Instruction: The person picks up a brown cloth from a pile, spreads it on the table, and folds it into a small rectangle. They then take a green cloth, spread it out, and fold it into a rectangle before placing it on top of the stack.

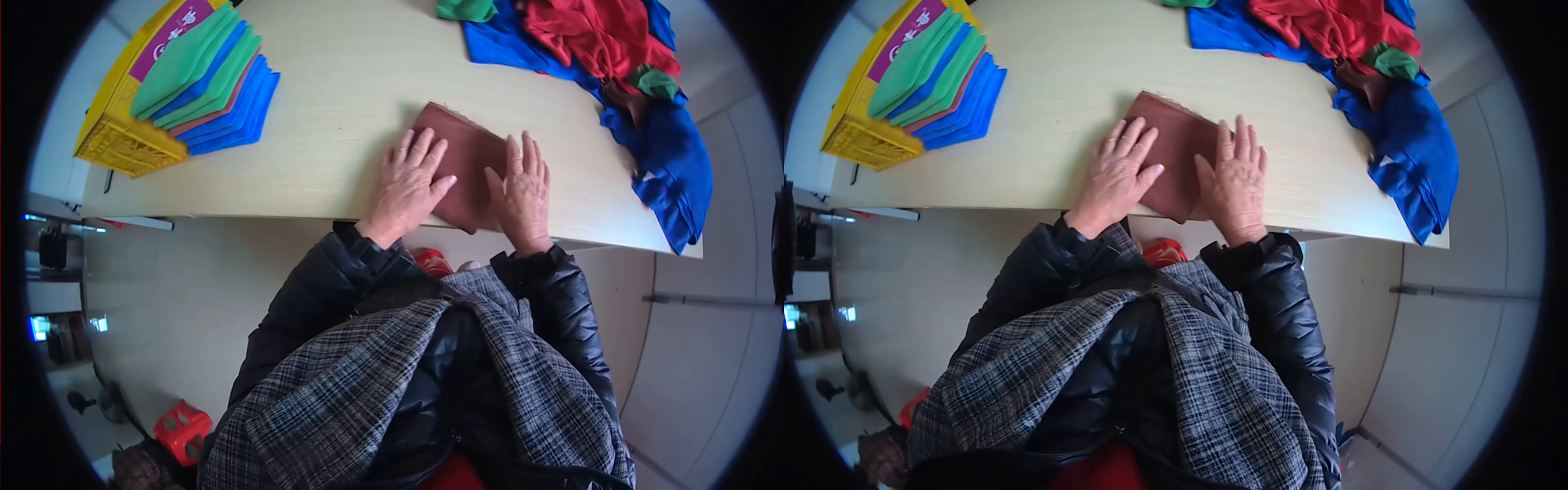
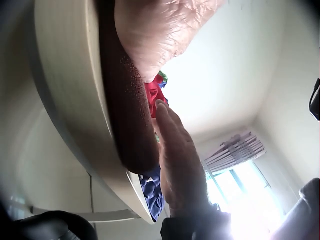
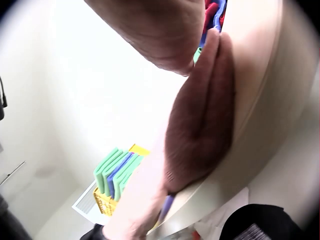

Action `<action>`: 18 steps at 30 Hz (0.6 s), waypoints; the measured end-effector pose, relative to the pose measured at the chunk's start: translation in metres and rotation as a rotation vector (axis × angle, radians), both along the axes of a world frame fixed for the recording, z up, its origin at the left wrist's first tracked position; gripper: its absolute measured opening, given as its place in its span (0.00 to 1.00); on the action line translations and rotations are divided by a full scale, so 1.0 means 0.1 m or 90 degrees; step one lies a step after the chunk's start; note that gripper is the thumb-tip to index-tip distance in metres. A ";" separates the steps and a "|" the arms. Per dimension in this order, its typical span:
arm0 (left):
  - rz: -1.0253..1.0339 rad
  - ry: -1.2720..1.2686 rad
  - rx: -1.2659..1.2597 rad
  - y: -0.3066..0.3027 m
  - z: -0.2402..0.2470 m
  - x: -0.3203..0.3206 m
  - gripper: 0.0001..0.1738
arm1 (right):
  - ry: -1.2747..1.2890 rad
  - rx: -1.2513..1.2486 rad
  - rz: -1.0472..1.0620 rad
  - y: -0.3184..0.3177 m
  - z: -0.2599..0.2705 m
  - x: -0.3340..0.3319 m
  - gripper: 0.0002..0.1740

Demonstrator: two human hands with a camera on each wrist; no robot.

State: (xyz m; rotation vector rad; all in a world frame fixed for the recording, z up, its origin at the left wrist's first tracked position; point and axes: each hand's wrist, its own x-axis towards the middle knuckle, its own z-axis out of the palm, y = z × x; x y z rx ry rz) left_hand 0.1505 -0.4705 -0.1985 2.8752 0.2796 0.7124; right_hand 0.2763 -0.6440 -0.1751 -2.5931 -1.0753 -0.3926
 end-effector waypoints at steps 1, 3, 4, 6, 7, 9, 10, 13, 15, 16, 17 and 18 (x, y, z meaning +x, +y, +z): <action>-0.013 0.001 -0.006 -0.04 0.02 0.02 0.35 | 0.022 0.050 0.051 -0.04 0.13 -0.14 0.33; 0.026 0.021 -0.027 -0.09 0.08 0.02 0.35 | 0.046 0.103 0.095 -0.01 0.17 -0.33 0.34; 0.048 0.033 -0.037 -0.12 0.09 0.00 0.35 | 0.112 0.116 0.131 0.02 0.16 -0.40 0.33; 0.045 0.035 -0.039 -0.21 0.09 -0.05 0.34 | 0.177 0.133 0.156 -0.01 0.12 -0.38 0.33; 0.052 0.032 -0.039 -0.25 0.09 -0.09 0.34 | 0.151 0.109 0.167 -0.03 0.08 -0.29 0.32; 0.057 0.034 -0.040 -0.27 0.13 -0.13 0.33 | 0.103 0.060 0.191 -0.05 0.00 -0.16 0.31; 0.052 0.058 -0.027 -0.27 0.20 -0.17 0.32 | 0.109 0.059 0.189 -0.03 0.10 -0.15 0.31; 0.033 0.118 -0.001 -0.24 0.31 -0.23 0.31 | 0.147 -0.013 0.142 -0.01 0.33 -0.11 0.31; -0.011 0.046 -0.046 -0.12 0.32 -0.05 0.31 | 0.117 0.011 0.140 0.14 0.21 -0.12 0.31; -0.031 0.007 -0.069 -0.07 0.32 0.05 0.30 | 0.079 0.034 0.145 0.25 0.14 -0.14 0.32; -0.031 0.010 -0.068 -0.01 0.26 0.15 0.30 | 0.040 0.057 0.151 0.32 0.08 -0.15 0.32; -0.037 0.010 -0.056 0.04 0.13 0.27 0.30 | 0.043 0.058 0.150 0.34 0.01 -0.15 0.32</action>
